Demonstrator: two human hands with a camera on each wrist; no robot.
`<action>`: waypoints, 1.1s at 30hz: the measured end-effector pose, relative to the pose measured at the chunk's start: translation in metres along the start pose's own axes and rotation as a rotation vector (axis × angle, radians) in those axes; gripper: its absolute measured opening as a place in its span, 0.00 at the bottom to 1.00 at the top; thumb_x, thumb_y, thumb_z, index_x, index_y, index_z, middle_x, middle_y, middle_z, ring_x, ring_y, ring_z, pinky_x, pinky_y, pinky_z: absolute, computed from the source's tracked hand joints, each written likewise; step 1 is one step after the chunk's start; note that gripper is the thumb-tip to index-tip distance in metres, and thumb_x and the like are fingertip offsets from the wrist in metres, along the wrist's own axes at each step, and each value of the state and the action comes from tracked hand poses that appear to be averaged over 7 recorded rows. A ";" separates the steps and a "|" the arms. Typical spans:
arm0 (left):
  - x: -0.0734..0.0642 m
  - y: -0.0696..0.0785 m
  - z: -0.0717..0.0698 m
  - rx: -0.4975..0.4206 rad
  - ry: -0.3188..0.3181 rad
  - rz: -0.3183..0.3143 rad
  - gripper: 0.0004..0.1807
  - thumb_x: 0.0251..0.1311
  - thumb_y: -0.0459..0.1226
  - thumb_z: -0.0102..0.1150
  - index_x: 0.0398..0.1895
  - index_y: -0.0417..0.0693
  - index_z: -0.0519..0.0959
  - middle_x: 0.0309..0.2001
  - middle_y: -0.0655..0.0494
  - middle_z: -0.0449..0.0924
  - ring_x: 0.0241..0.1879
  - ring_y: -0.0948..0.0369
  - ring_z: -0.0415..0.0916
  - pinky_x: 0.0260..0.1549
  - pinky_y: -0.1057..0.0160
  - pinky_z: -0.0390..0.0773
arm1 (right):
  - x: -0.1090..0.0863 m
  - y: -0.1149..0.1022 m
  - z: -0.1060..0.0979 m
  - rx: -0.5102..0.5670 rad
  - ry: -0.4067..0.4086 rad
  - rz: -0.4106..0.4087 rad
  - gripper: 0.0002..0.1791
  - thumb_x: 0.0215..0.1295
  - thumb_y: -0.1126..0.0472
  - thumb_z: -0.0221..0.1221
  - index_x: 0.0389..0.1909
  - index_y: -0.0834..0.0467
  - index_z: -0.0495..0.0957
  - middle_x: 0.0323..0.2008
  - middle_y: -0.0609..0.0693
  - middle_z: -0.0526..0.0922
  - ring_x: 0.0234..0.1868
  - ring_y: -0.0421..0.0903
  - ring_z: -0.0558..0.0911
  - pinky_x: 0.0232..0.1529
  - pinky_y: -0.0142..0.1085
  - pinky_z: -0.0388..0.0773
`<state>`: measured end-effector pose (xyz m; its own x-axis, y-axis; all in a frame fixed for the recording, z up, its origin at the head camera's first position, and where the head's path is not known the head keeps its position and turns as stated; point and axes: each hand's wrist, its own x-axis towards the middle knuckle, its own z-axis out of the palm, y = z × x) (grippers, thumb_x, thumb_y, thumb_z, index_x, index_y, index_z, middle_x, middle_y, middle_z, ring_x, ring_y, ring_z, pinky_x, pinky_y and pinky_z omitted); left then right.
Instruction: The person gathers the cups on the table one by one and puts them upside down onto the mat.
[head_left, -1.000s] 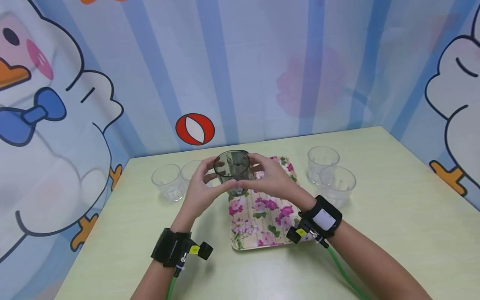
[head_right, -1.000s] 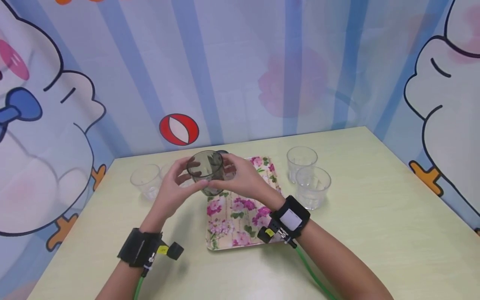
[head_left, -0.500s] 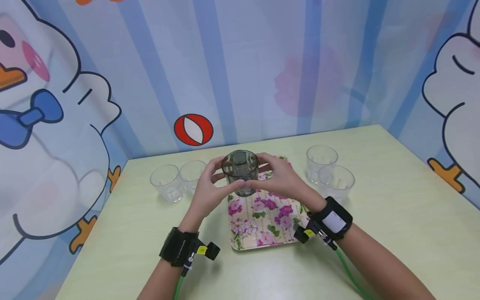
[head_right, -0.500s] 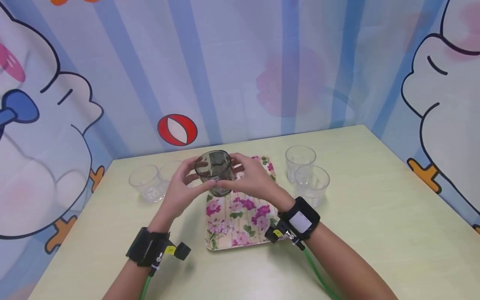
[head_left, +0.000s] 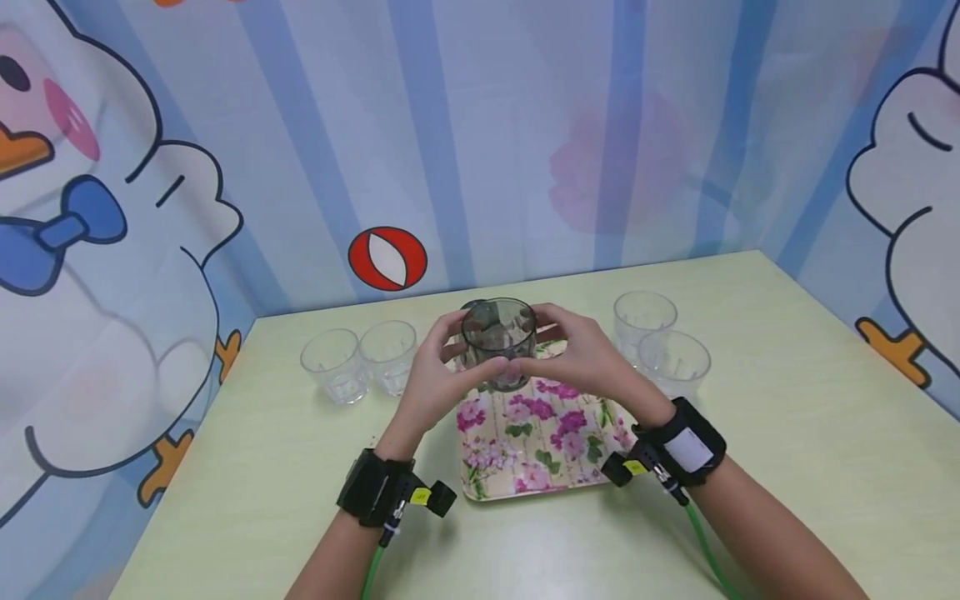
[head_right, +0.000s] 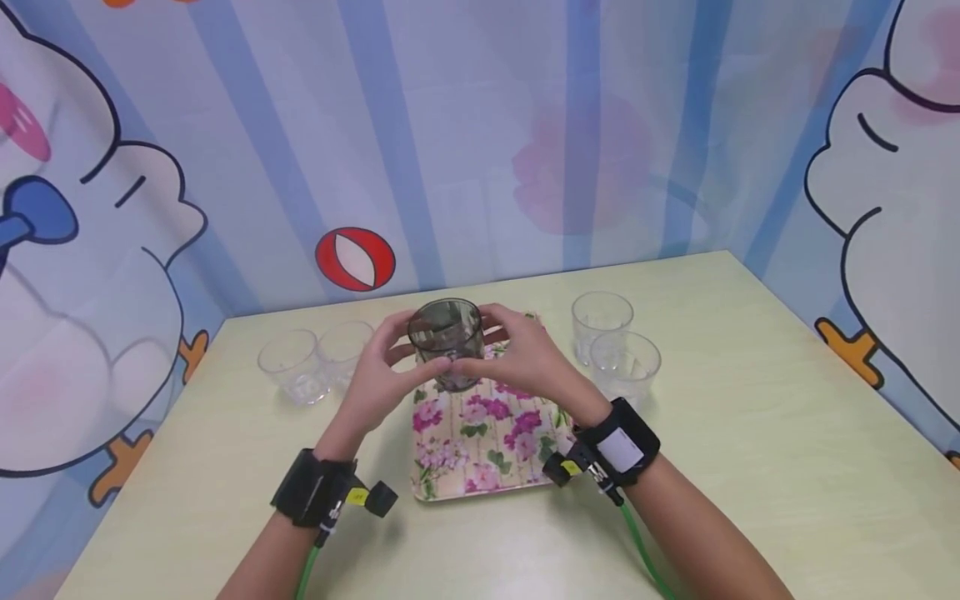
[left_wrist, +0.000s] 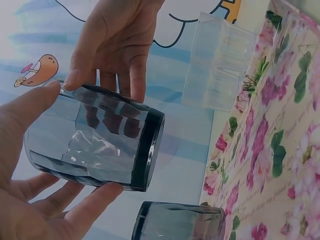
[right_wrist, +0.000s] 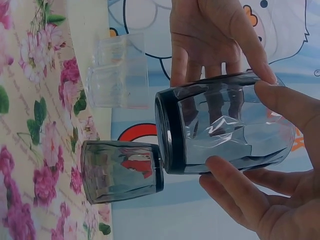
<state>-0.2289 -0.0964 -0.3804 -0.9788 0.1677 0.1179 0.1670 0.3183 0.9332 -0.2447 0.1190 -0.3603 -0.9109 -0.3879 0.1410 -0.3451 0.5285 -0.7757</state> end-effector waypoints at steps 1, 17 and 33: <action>0.000 0.001 0.001 -0.001 -0.002 -0.002 0.38 0.52 0.48 0.69 0.67 0.66 0.62 0.65 0.58 0.66 0.65 0.51 0.69 0.51 0.50 0.83 | -0.001 0.000 -0.001 -0.003 0.000 0.001 0.41 0.53 0.47 0.69 0.67 0.53 0.65 0.59 0.53 0.76 0.56 0.53 0.79 0.49 0.43 0.84; 0.001 0.001 0.003 -0.001 -0.004 -0.017 0.38 0.52 0.48 0.69 0.66 0.68 0.62 0.64 0.58 0.66 0.65 0.51 0.68 0.51 0.50 0.82 | 0.000 0.004 -0.002 0.032 -0.012 -0.001 0.42 0.53 0.47 0.69 0.67 0.54 0.63 0.61 0.54 0.73 0.59 0.55 0.77 0.50 0.40 0.84; 0.002 -0.003 0.004 -0.063 -0.026 0.044 0.44 0.52 0.47 0.69 0.70 0.70 0.56 0.68 0.57 0.62 0.68 0.52 0.65 0.62 0.51 0.76 | -0.003 0.005 -0.003 0.092 0.101 -0.092 0.37 0.53 0.52 0.70 0.63 0.55 0.67 0.56 0.54 0.77 0.58 0.52 0.78 0.50 0.38 0.84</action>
<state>-0.2309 -0.0927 -0.3841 -0.9671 0.2049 0.1510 0.2011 0.2510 0.9469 -0.2440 0.1249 -0.3630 -0.8960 -0.3510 0.2721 -0.4105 0.4208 -0.8090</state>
